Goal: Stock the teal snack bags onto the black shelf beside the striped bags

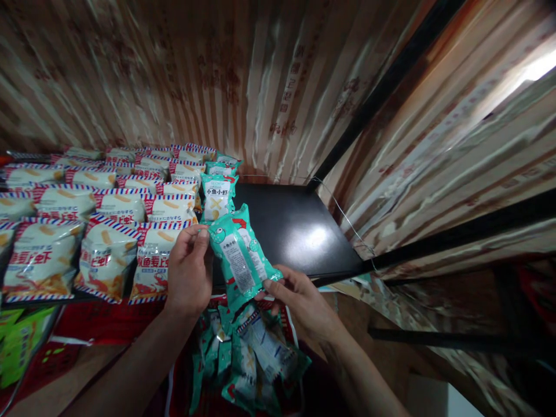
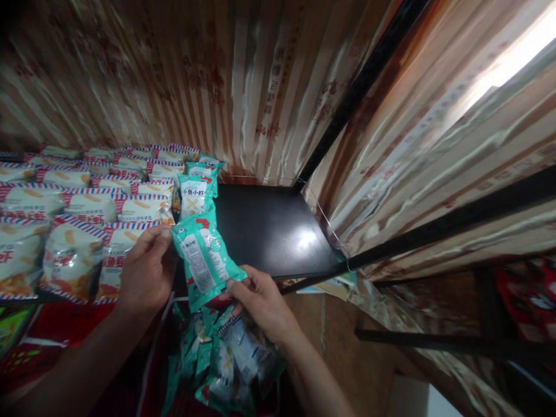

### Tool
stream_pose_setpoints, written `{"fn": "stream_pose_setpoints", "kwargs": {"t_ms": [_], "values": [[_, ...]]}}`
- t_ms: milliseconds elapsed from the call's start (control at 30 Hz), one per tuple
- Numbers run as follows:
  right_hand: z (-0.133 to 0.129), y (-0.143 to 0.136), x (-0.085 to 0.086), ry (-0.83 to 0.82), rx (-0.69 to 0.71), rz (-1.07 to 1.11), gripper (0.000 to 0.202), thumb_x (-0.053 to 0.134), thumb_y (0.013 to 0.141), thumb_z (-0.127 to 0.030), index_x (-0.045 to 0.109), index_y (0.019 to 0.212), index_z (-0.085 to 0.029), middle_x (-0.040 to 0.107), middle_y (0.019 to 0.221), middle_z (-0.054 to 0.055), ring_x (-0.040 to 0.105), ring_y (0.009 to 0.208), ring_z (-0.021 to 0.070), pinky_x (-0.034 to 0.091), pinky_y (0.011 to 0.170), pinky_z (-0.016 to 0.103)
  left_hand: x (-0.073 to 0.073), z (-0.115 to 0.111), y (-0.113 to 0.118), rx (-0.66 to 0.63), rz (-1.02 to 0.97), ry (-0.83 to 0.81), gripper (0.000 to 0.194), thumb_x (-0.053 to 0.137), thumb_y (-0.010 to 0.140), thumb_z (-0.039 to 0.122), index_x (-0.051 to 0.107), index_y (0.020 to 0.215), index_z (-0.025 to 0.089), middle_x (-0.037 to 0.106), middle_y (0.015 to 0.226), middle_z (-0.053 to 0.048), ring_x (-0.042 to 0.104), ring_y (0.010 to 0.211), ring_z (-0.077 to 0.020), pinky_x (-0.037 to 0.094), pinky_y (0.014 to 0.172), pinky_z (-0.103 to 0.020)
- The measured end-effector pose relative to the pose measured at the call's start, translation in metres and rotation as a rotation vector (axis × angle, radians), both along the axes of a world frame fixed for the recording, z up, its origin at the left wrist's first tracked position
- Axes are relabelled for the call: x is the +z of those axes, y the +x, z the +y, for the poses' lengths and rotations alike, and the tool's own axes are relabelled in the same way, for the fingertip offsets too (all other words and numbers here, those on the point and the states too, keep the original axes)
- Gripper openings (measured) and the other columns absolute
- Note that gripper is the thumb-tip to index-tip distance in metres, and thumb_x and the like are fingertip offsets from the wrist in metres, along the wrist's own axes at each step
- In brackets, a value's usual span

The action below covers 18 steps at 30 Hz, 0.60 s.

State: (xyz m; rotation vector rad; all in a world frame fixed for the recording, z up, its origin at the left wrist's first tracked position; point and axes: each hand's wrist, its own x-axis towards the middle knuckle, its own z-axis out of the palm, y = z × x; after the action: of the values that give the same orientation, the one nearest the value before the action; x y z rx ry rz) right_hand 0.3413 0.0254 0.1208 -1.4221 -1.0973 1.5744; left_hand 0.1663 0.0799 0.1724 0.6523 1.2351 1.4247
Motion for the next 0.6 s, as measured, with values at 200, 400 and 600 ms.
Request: {"fn": "stream_pose_setpoints", "kwargs": {"t_ms": [200,400,600], "values": [[0.0007,-0.0012,0.0008,-0.026,-0.064,0.108,0.026,0.069,0.074,-0.036,0.061,0.090,-0.018,0.065,0.068,-0.002,0.053,0.053,0.0077,0.038,0.047,0.018,-0.0045,-0.0004,-0.0006,-0.017,-0.028,0.002,0.005,0.064,0.070,0.015,0.061,0.070,0.019,0.060,0.067,0.002,0.054,0.063,-0.0125,0.045,0.062,-0.024],[-0.0005,-0.0032,0.0020,-0.021,-0.081,0.108,0.019,0.069,0.072,-0.031,0.062,0.083,-0.017,0.061,0.061,-0.003,0.050,0.050,0.0072,0.036,0.048,0.018,-0.0019,0.0014,0.0008,-0.054,-0.104,-0.014,0.008,0.068,0.067,0.015,0.062,0.070,0.020,0.062,0.069,0.001,0.058,0.067,-0.0145,0.048,0.065,-0.025],[-0.0010,-0.0015,0.0020,0.025,-0.086,0.015,0.025,0.068,0.072,-0.036,0.063,0.090,-0.018,0.058,0.059,-0.004,0.050,0.053,0.0094,0.039,0.052,0.021,-0.0012,0.0013,0.0023,-0.106,-0.128,-0.052,0.014,0.073,0.063,0.024,0.065,0.074,0.021,0.064,0.068,0.000,0.061,0.068,-0.0176,0.049,0.060,-0.027]]}}
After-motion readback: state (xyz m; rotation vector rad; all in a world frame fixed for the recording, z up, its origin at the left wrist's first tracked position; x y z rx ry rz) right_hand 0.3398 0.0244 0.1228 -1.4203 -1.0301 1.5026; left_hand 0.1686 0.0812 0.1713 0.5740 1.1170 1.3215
